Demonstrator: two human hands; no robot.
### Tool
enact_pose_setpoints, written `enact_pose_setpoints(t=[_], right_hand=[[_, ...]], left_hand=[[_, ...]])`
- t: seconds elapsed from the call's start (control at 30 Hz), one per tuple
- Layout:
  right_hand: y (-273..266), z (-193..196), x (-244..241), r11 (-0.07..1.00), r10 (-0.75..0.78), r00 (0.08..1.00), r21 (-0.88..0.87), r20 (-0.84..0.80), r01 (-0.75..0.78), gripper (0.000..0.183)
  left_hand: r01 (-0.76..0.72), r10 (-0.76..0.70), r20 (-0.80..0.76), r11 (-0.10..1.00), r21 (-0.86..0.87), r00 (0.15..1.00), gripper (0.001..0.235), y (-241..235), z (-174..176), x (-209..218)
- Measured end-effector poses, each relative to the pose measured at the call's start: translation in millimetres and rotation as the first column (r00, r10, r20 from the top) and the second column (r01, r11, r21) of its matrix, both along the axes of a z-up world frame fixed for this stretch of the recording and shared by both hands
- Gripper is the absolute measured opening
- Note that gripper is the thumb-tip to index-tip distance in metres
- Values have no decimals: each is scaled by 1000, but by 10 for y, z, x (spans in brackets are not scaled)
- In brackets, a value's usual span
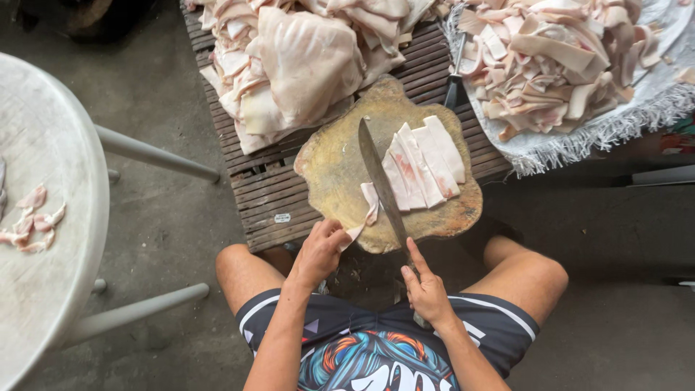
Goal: The person cuts slabs of meat skin into strips and smaller rectangular pieces using a large knife on a wooden chopping block.
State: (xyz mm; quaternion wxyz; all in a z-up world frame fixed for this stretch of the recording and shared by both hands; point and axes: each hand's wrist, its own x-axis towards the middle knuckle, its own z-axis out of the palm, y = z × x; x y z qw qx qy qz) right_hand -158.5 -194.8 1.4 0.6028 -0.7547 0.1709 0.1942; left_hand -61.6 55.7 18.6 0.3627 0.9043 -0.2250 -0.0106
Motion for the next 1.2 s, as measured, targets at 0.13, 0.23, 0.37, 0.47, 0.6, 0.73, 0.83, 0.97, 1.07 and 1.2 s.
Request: enact_pose_setpoints(t=[0.13, 0.23, 0.37, 0.47, 0.6, 0.73, 0.83, 0.97, 1.07, 1.2], right_hand=[[30, 31, -48, 1000, -8, 1000, -1, 6, 8, 65], [57, 107, -105, 993, 60, 982, -111, 181, -40, 65], [52, 242, -356, 992, 111, 899, -102, 424, -74, 64], [65, 261, -344, 980, 166, 780, -190, 603, -62, 62], [205, 137, -207, 911, 299, 845, -397, 443, -114, 61], [236, 20, -137, 906, 269, 924, -398, 272, -147, 63], [219, 18, -155, 932, 179, 983, -315, -35, -181, 63], [165, 147, -136, 965, 162, 983, -220, 89, -139, 64], [132, 255, 13, 975, 98, 995, -199, -30, -102, 66], [23, 349, 254, 808, 247, 907, -590, 341, 2, 58]], left_hand=[[-51, 63, 110, 992, -112, 992, 29, 55, -131, -192], [-102, 127, 132, 978, -181, 983, 25, 28, -244, -221], [-128, 162, 177, 973, -190, 971, 26, 51, -354, -314], [-101, 148, 241, 976, -195, 959, 26, 32, -363, -251], [-106, 154, 266, 977, -185, 952, 25, 35, -330, -238], [-160, 197, 180, 966, -202, 964, 24, 78, -382, -259], [-247, 265, 46, 940, -237, 963, 23, 119, -511, -300], [-448, 254, -395, 709, -544, 883, 16, 90, -753, -372], [-565, 24, -632, 477, -674, 775, 15, 54, -900, -338], [-744, 8, -764, 231, -627, 645, 14, -65, -967, -373]])
